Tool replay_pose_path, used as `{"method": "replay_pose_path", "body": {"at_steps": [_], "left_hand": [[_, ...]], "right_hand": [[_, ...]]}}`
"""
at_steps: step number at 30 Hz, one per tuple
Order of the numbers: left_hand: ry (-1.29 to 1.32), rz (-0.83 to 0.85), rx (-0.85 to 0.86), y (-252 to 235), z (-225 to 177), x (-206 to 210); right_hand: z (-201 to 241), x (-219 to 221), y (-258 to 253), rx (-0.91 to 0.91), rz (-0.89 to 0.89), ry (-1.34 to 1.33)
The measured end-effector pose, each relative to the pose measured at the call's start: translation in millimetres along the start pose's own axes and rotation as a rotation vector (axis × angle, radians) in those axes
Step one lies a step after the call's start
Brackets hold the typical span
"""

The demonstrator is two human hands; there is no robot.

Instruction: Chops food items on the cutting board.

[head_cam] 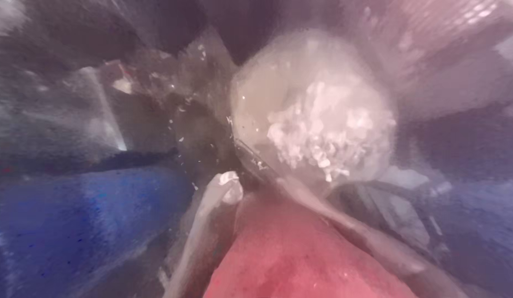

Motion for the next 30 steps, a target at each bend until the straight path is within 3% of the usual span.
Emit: {"method": "replay_pose_path", "body": {"at_steps": [1, 3, 6, 8, 11, 14, 16, 20, 23, 26, 30], "left_hand": [[0.106, -0.092, -0.035, 16, -9, -8], [0.275, -0.202, -0.053, 34, -14, -24], [0.647, -0.241, 0.164, 36, -6, -29], [0.771, -0.152, 0.284, 32, -34, -20], [0.464, -0.046, 0.323, -6, -63, 11], [-0.204, -0.078, 0.242, -52, -68, 52], [-0.385, -0.100, 0.205, -64, -76, 65], [-0.318, -0.058, 0.119, -67, -71, 70], [-0.209, -0.055, 0.106, -65, -67, 67], [-0.158, -0.056, 0.101, -62, -63, 67], [-0.154, -0.037, 0.110, -60, -57, 66]], "right_hand": [[4, 2, 1, -0.010, -0.064, 0.098], [4, 16, -2, -0.054, 0.001, 0.104], [-5, 34, -1, -0.094, 0.480, -0.314], [-18, 33, -3, 0.019, 0.545, -0.453], [-43, 17, -8, 0.213, 0.259, -0.643], [-50, -19, -2, 0.152, -0.061, -0.470], [-38, -37, 10, 0.077, -0.067, -0.484], [-11, -22, 13, 0.064, 0.235, -0.827], [-1, 0, -10, 0.095, 0.269, -0.762], [-21, 26, -8, 0.039, 0.261, -0.662], [-95, 34, 42, 0.038, 0.331, -0.478]]}}
Point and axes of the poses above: each hand's wrist, its own y-axis away from the middle knuckle, its own x-axis out of the palm, z = x × y, the point moved 4 cm from there along -y, towards the middle knuckle, and after that the axes turned 12 degrees about x, right-handed, at the moved point
